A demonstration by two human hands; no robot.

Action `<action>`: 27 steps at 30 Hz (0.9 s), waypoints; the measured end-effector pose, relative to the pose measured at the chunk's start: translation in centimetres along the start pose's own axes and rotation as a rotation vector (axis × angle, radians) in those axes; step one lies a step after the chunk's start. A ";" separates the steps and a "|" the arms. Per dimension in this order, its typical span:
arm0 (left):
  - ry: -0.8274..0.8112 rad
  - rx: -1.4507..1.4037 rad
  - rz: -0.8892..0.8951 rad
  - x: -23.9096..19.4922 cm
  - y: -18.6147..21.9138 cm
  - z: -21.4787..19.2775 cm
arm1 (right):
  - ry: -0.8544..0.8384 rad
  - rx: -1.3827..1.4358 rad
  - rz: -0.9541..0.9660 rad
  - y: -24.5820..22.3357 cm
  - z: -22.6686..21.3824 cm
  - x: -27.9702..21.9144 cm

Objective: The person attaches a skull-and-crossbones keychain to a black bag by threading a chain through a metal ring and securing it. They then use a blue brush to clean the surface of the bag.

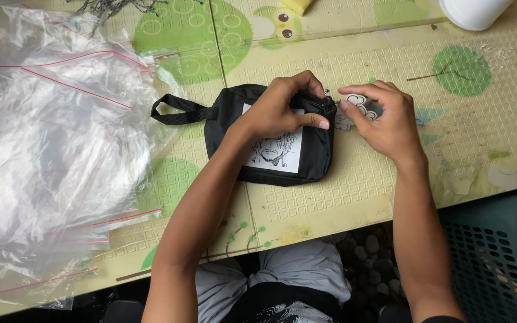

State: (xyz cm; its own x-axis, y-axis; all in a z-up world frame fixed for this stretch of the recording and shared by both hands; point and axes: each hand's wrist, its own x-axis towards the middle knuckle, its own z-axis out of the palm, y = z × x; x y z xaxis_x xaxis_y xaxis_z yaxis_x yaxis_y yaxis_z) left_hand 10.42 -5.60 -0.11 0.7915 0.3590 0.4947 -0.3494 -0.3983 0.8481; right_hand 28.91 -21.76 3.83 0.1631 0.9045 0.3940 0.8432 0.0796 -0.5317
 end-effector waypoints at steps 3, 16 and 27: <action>0.022 0.072 0.017 0.1 0.6 -0.2 | 0.035 0.040 -0.067 -0.6 0.4 0.5; 0.033 0.272 0.097 0.0 2.7 0.7 | -0.026 -0.050 -0.118 -1.1 -0.1 1.7; 0.024 0.245 0.007 0.1 4.8 0.0 | 0.259 0.286 -0.046 -0.9 3.1 -0.2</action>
State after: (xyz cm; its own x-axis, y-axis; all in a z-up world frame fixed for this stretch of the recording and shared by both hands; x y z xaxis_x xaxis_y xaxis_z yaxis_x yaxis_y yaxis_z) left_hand 8.83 -7.44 4.00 0.7762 0.3748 0.5069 -0.2198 -0.5927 0.7748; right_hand 26.52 -20.75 1.92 0.2832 0.7645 0.5790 0.6819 0.2640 -0.6822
